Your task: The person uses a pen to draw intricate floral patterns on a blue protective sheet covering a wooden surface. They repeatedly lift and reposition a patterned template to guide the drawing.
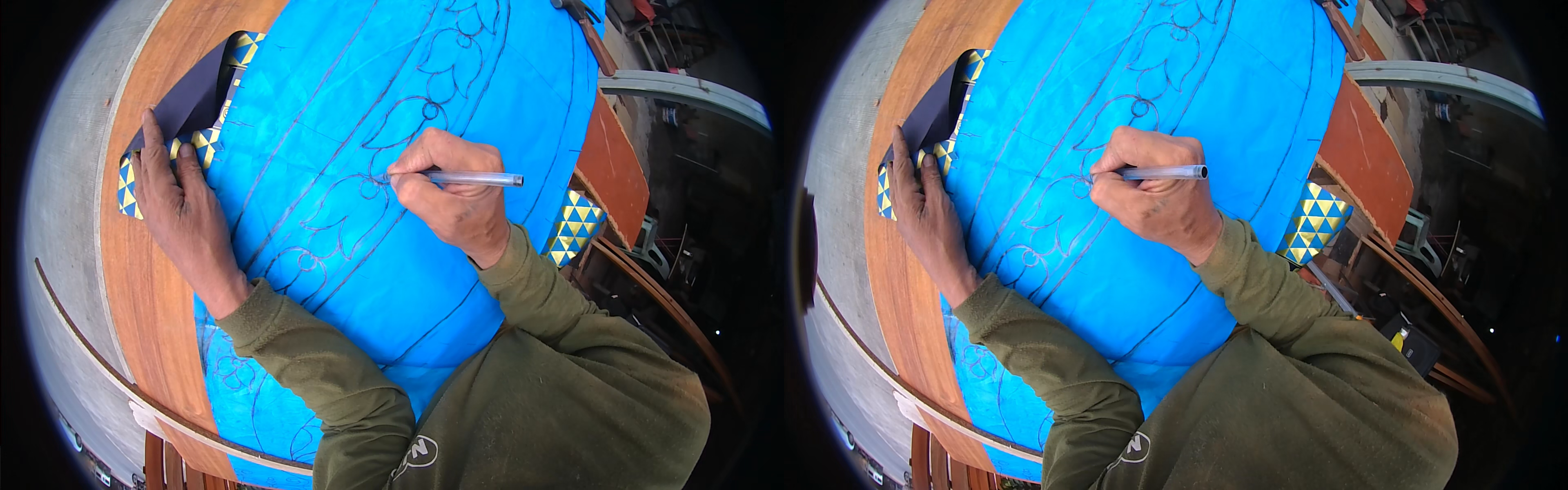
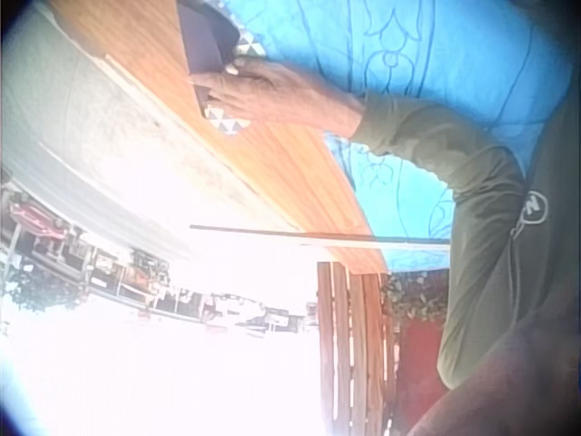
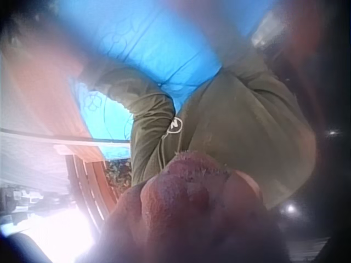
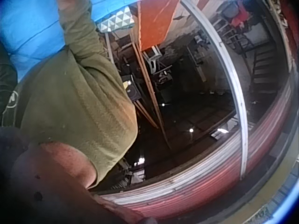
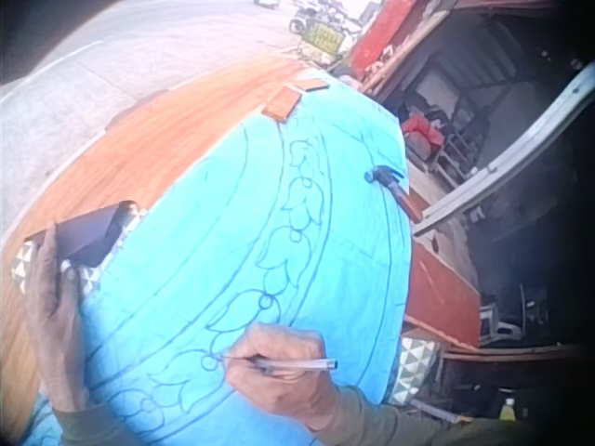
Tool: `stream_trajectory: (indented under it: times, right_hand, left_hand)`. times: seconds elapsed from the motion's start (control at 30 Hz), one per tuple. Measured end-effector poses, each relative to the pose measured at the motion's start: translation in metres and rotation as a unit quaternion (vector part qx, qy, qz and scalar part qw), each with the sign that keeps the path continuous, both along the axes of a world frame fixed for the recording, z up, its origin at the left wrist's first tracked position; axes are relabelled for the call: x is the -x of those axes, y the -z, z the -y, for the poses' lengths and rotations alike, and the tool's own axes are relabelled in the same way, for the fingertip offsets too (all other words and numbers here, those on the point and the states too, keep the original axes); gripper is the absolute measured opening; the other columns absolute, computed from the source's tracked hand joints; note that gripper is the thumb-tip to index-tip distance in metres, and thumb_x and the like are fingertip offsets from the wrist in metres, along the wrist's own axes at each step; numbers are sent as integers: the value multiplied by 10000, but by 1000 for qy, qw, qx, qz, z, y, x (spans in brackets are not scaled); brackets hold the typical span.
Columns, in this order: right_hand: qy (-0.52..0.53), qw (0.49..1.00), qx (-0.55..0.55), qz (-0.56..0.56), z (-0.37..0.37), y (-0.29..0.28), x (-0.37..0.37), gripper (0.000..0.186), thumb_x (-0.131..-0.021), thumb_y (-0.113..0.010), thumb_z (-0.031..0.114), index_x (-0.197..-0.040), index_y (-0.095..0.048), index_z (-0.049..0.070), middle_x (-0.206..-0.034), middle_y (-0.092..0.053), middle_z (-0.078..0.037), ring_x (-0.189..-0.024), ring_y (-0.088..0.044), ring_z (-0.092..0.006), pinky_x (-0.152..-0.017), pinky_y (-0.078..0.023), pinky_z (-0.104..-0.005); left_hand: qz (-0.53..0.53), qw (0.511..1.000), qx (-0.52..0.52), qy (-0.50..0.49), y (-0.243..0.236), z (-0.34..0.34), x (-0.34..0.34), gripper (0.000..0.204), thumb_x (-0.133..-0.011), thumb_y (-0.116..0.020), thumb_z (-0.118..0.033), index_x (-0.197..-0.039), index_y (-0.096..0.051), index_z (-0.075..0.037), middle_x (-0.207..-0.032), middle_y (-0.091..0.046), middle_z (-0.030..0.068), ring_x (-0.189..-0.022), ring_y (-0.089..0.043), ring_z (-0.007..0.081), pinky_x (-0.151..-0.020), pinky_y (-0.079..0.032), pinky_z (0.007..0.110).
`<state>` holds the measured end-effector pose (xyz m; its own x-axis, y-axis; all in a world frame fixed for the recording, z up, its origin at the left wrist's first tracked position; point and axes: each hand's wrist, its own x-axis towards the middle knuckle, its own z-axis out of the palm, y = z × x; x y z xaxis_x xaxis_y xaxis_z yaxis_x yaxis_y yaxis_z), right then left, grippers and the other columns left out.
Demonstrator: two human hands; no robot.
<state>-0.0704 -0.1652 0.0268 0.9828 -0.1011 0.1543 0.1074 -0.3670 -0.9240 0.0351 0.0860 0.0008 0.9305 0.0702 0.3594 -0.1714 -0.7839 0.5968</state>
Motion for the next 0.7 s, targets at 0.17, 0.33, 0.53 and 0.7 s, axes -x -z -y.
stream_trajectory:
  times: [0.17, 0.33, 0.53, 0.7]
  right_hand:
    - [-32, 999, 32, 13, 7, -1, 1, 62, -807, -683, -47, -773, -669, 3, -760, -698, -84, -639, -646, -126, -540, -496, -295]
    - [40, 996, -40, 64, 2, -3, 3, 63, -791, -692, -43, -780, -685, 18, -714, -684, -60, -595, -621, -93, -482, -460, -275]
    - [17, 1000, -17, -20, 5, -6, 19, 51, -844, -705, -61, -854, -700, -11, -832, -738, -112, -699, -678, -129, -581, -525, -284]
    - [-8, 1000, 10, 7, 3, -2, 17, 59, -843, -699, -72, -868, -694, -19, -827, -732, -107, -696, -674, -127, -586, -522, -281]
  left_hand:
    - [2, 1000, 5, 2, -1, 1, -1, 467, -1058, -627, -126, -1524, -606, -113, -1491, -655, 127, -1449, -531, 378, -1234, -372, 480]
    - [11, 1000, -7, 3, 1, -1, -2, 458, -1060, -628, -134, -1518, -613, -118, -1475, -665, 133, -1434, -544, 376, -1228, -376, 481]
    - [2, 1000, -13, -3, -2, 2, 0, 448, -1076, -613, -163, -1523, -608, -126, -1477, -663, 129, -1431, -546, 374, -1225, -379, 485]
    - [15, 1000, -16, 16, 3, -3, -3, 444, -1082, -610, -177, -1524, -612, -146, -1487, -653, 147, -1441, -534, 392, -1214, -387, 486]
